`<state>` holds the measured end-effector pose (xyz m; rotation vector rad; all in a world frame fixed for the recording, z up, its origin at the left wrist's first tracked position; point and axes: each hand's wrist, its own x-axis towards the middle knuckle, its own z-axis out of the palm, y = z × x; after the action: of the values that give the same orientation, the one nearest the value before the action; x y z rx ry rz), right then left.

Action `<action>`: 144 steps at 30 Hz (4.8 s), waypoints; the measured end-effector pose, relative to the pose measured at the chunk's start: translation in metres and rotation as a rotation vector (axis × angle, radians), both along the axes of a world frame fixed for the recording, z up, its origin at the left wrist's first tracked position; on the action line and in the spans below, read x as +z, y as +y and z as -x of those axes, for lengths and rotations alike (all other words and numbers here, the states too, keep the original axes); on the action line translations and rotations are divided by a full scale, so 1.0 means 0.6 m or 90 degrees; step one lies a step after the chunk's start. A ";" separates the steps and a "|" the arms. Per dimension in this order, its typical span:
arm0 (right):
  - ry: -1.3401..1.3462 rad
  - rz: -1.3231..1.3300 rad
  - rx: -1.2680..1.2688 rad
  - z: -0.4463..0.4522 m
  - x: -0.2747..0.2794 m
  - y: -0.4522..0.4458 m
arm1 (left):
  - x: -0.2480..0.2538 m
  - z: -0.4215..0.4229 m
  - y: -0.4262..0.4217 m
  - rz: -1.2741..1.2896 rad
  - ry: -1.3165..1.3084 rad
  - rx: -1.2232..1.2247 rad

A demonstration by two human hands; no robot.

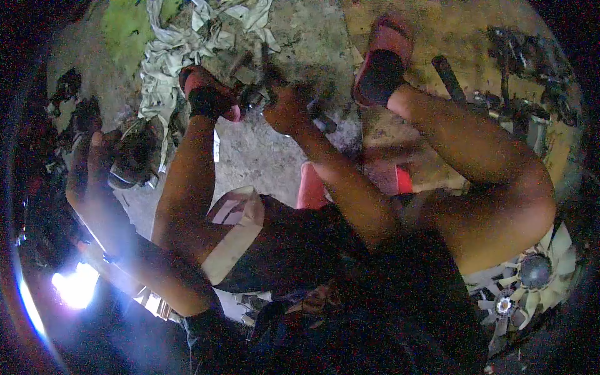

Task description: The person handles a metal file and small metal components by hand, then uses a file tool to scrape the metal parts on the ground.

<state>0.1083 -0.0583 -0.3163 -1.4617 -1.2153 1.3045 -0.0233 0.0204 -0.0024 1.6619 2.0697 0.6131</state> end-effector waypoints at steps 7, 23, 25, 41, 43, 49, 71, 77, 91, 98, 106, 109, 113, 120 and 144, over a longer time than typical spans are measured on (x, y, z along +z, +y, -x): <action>0.272 0.289 -0.073 0.015 0.009 -0.002 | -0.001 -0.018 0.009 0.009 0.065 -0.008; 0.359 0.391 -0.110 0.061 0.037 -0.008 | 0.005 0.000 -0.008 -0.002 0.026 0.003; 0.365 0.402 -0.114 0.072 0.040 -0.013 | 0.013 -0.006 -0.010 0.012 0.041 0.002; 0.453 0.484 -0.192 0.107 0.086 -0.022 | 0.020 0.005 -0.024 -0.001 0.060 -0.044; 0.449 0.477 -0.183 0.106 0.087 -0.029 | 0.016 0.002 -0.025 -0.012 0.060 -0.036; 0.298 0.410 -0.129 0.113 0.046 -0.076 | 0.022 0.004 -0.026 0.020 0.024 -0.012; -0.077 -0.015 -0.056 0.053 -0.004 -0.086 | 0.049 0.024 -0.051 0.001 -0.025 0.009; -0.018 0.353 -0.029 0.064 0.069 -0.036 | 0.043 0.036 -0.053 -0.023 -0.105 0.058; -0.254 0.291 -0.131 0.181 -0.003 0.029 | 0.041 0.043 -0.055 -0.025 -0.106 -0.005; -0.239 0.283 -0.128 0.220 0.020 0.033 | 0.042 0.053 -0.057 -0.013 -0.092 -0.026; -0.234 0.283 -0.121 0.211 0.020 0.029 | 0.043 0.117 -0.049 -0.268 0.371 -0.440; -0.203 0.300 -0.120 0.211 0.018 0.051 | 0.044 0.108 -0.061 -0.196 0.310 -0.346; -0.213 0.286 -0.136 0.275 0.051 -0.017 | 0.049 0.094 -0.050 -0.124 0.282 -0.208; -0.203 0.288 -0.133 0.231 0.054 -0.072 | 0.021 0.124 -0.045 -0.047 0.089 -0.040; -0.222 0.278 -0.158 0.183 0.041 -0.004 | 0.023 0.133 -0.039 -0.029 -0.009 0.005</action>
<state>-0.0018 -0.0605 -0.2915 -2.1524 -0.9488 1.2229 -0.1031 -0.0027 0.0116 1.6697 2.0684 0.6782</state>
